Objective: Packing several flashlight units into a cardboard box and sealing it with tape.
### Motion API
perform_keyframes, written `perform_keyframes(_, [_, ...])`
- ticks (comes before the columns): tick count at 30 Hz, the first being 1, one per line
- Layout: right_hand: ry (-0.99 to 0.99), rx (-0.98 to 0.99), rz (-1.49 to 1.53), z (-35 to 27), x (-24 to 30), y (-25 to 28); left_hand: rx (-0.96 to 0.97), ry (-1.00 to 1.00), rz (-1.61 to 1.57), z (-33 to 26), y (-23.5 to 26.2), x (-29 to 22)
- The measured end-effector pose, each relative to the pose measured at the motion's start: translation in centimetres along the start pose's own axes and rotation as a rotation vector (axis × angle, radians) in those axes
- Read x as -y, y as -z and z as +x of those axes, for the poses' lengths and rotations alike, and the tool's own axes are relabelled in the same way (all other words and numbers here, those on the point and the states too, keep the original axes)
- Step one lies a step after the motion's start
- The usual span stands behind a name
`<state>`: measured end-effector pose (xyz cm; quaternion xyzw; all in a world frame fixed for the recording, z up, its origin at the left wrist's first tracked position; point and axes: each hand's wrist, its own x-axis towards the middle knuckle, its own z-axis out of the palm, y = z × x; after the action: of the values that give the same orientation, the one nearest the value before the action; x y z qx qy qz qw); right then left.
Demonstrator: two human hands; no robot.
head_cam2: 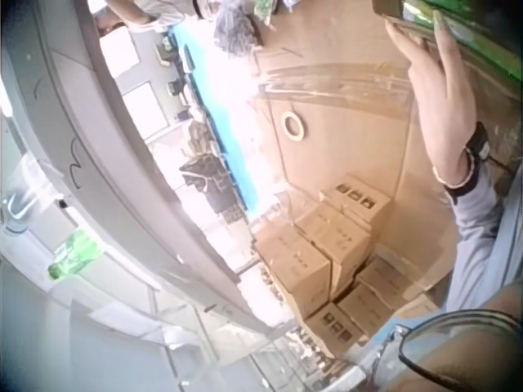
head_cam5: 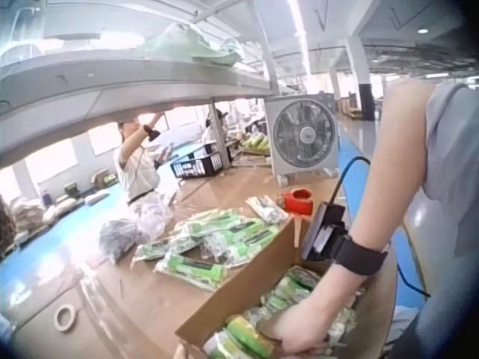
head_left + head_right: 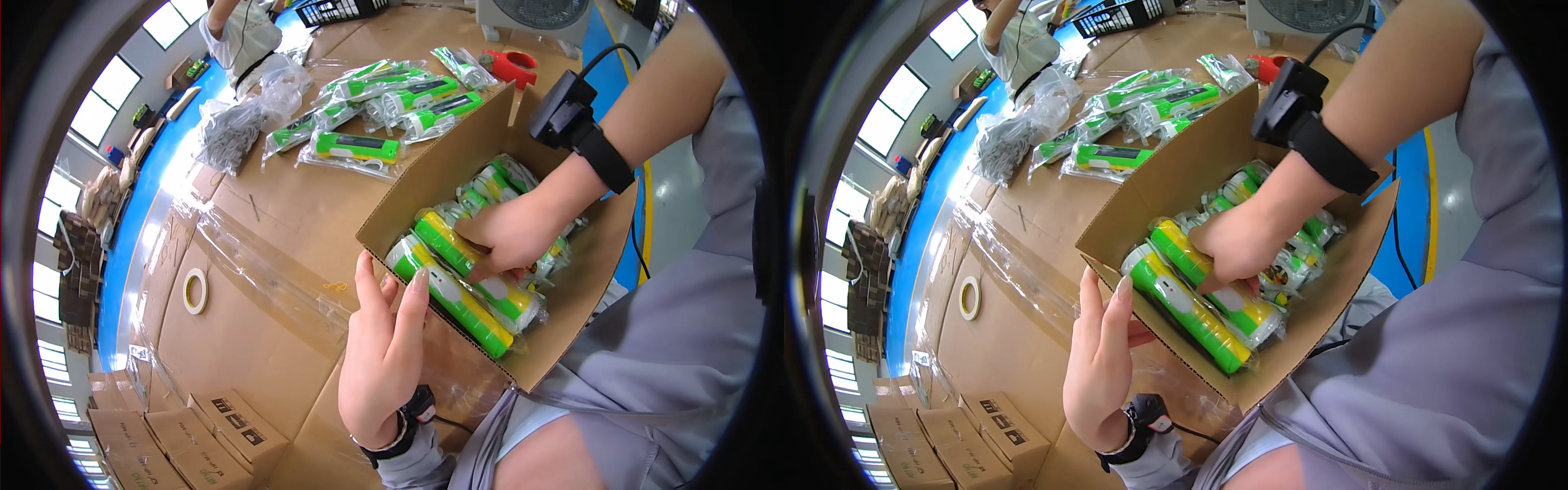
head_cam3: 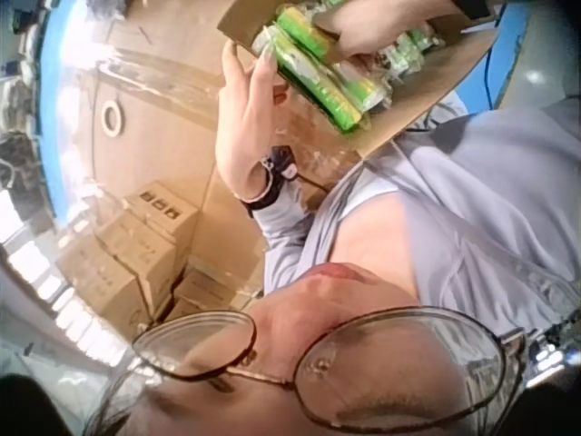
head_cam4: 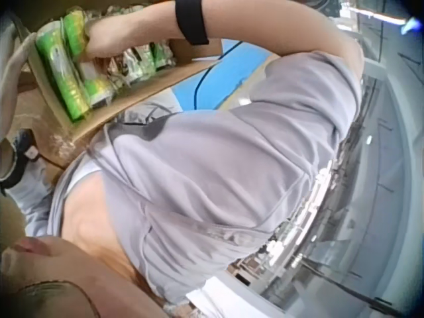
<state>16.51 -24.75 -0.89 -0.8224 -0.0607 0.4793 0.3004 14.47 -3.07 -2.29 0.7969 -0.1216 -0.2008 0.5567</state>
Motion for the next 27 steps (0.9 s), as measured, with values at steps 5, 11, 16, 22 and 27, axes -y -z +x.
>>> perform_keyframes(5, [-0.061,-0.012,-0.091,1.3,0.5,-0.1,-0.005,0.009,-0.006,-0.3,-0.2,-1.0])
perform_keyframes(11, [0.059,0.003,-0.212,1.0,-0.7,0.1,-0.063,0.011,0.063,0.0,0.2,-0.4])
perform_keyframes(16, [0.297,0.142,-0.306,-3.9,2.7,5.3,-0.264,-0.322,0.146,0.6,0.6,0.1])
perform_keyframes(22, [0.490,-0.625,-0.201,-3.3,-0.3,18.9,0.030,-0.245,-0.161,1.1,1.0,0.7])
perform_keyframes(27, [0.353,-0.547,-0.660,4.3,-10.9,25.7,0.056,-0.251,-0.188,1.2,1.1,0.9])
